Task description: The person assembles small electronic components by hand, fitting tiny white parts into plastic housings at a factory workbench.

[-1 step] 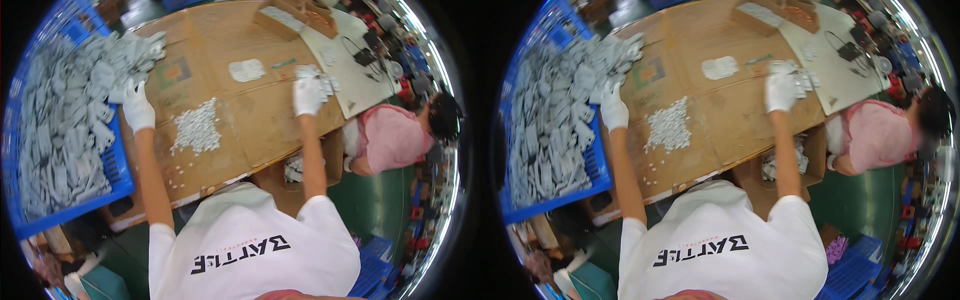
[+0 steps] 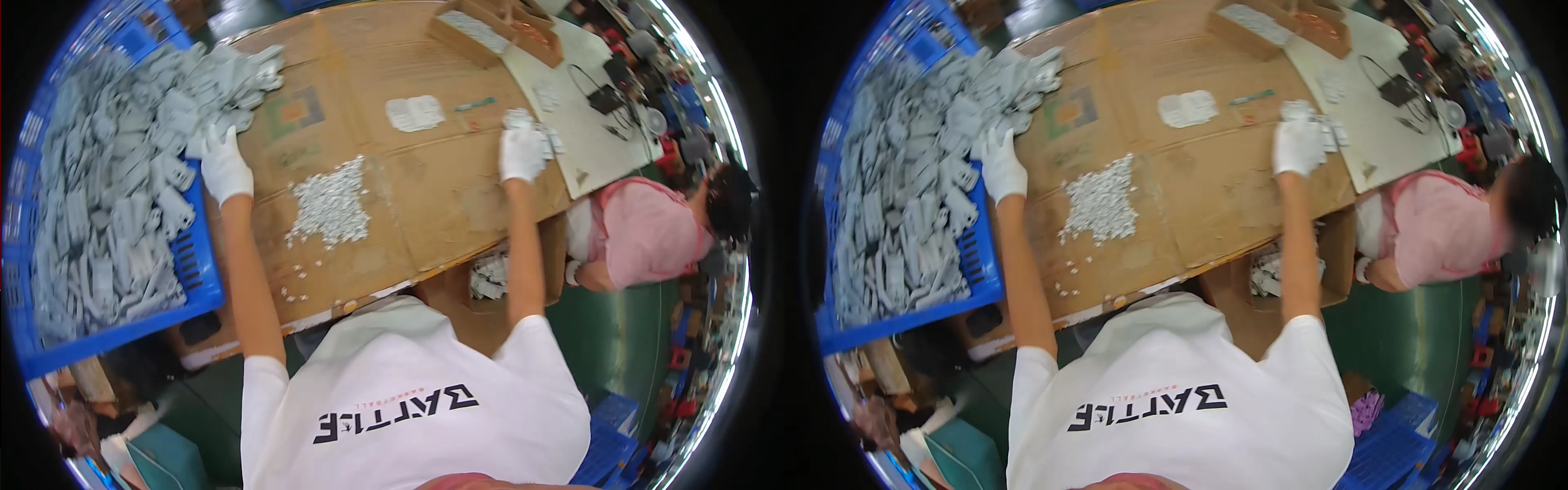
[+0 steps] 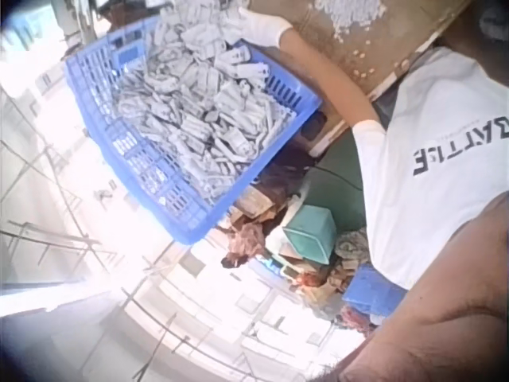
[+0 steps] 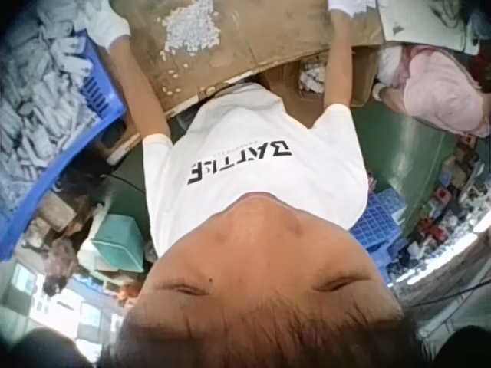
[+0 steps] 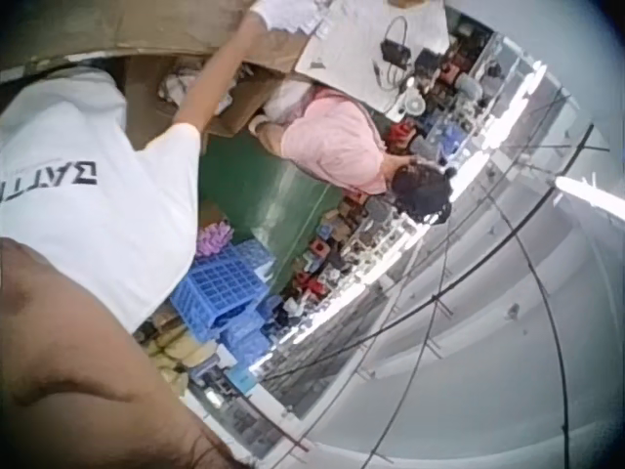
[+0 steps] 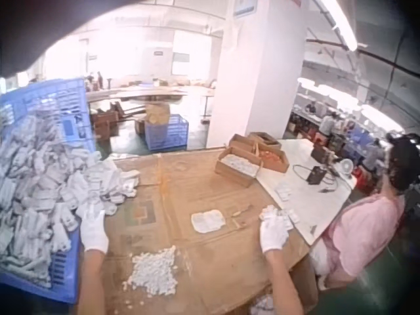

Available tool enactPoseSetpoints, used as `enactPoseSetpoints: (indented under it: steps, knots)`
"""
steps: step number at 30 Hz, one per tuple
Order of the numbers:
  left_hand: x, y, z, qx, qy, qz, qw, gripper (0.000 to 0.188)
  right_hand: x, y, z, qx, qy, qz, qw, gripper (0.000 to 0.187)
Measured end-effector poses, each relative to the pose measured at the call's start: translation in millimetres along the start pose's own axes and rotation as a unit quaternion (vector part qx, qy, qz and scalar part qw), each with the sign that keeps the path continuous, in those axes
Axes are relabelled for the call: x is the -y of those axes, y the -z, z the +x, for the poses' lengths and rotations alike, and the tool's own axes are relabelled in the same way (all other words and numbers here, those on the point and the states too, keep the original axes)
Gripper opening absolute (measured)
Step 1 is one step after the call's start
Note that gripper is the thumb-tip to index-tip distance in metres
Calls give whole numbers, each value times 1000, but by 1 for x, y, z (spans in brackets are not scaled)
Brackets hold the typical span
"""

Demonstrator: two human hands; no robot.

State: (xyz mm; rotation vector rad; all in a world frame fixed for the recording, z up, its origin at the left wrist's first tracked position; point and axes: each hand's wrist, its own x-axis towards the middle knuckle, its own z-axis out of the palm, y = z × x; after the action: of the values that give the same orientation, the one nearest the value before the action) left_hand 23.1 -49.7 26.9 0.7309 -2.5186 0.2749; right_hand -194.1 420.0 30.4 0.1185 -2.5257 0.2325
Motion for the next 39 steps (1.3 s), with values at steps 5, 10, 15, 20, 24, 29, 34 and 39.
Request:
enactPoseSetpoints:
  steps: [5, 10, 15, 20, 24, 29, 34, 39]
  knots:
    - [42, -48, 9, 17, -5, 74, 997, 32, -24, -21, 24, 46, 6, -170, 984, 33]
    - [47, -28, 32, 74, 39, 182, 980, 18, 96, 40, -56, 32, 233, 193, 953, 22]
    - [1, -13, -15, 102, 150, 135, 974, 43, 164, 42, -148, 193, 301, 371, 857, 24]
    - [4, 30, -68, 198, 103, -47, 974, 49, 167, 30, -137, 237, 294, 395, 838, 18]
    - [0, 54, -79, 273, 86, -11, 958, 40, 177, 26, -117, 331, 337, 300, 829, 15]
    - [-1, 58, -93, 204, 104, -53, 972, 26, 195, 26, -115, 322, 386, 196, 842, 11]
    - [-21, 76, -122, 105, 193, -550, 806, 54, 192, 49, -125, 184, 279, 375, 865, 4]
    - [-70, 147, -127, 98, 217, -565, 790, 56, 236, 138, -158, 236, 195, 580, 755, 9]
